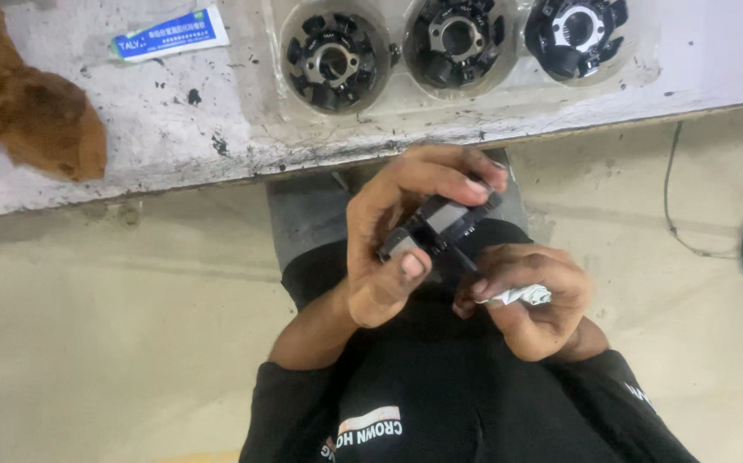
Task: The person holds a black rotor component in one hand and a tube of adhesive in the other, squeezing adhesive around the hub of each component. They place finished components into a plastic tray, pick up new ones, wipe the tube tip with a cloth, and continue applying adhesive to more components one at a time.
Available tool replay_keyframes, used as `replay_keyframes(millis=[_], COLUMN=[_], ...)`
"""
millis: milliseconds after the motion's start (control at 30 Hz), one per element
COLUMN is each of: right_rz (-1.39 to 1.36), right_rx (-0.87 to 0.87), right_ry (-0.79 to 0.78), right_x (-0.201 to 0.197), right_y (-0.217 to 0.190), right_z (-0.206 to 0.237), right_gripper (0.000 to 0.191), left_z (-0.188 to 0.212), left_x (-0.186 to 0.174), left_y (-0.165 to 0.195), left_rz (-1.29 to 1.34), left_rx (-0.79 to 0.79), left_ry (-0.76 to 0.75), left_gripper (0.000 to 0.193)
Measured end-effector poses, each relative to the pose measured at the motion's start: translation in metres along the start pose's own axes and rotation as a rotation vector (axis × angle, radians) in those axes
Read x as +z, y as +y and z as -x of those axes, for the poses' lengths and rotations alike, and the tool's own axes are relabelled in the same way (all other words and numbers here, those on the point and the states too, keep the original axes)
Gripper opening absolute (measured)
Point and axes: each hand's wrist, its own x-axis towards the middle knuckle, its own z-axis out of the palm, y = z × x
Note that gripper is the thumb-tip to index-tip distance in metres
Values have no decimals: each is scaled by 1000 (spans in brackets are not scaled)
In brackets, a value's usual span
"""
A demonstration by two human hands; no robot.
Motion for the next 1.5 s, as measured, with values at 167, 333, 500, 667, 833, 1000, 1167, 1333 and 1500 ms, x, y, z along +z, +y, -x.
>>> replay_keyframes(millis=[167, 333, 500, 667, 833, 1000, 1167, 1333, 1500], right_rz=[21, 113, 134, 176, 199, 202, 226, 221, 219], right_rx=[-3, 97, 84, 26, -2, -27, -37, -35, -27], right_ry=[4, 21, 27, -8, -7, -24, -54, -10, -20], right_x=[4, 6, 9, 10, 13, 12, 10, 13, 11], right_y=[3, 1, 0, 0, 0, 4, 6, 8, 8], right_z=[-2, -1, -4, -7, -3, -1, 0, 1, 1], right_gripper=[8, 10, 11, 14, 15, 15, 16, 22, 22], left_z=[-8, -5, -3, 0, 5, 6, 9, 8, 8], left_x=[-2, -12, -10, -11, -13, -11, -14, -12, -9], left_y=[-4, -7, -21, -29, -31, -37, -36, -40, -48], left_rz=[-93, -178, -52, 11, 34, 92, 66, 131, 215], left_rx=[104, 108, 126, 150, 125, 144, 136, 106, 79], left_ry=[-18, -68, -12, 7, -2, 6, 1, 25, 77], left_gripper=[50, 48, 48, 49, 48, 47, 42, 46, 46])
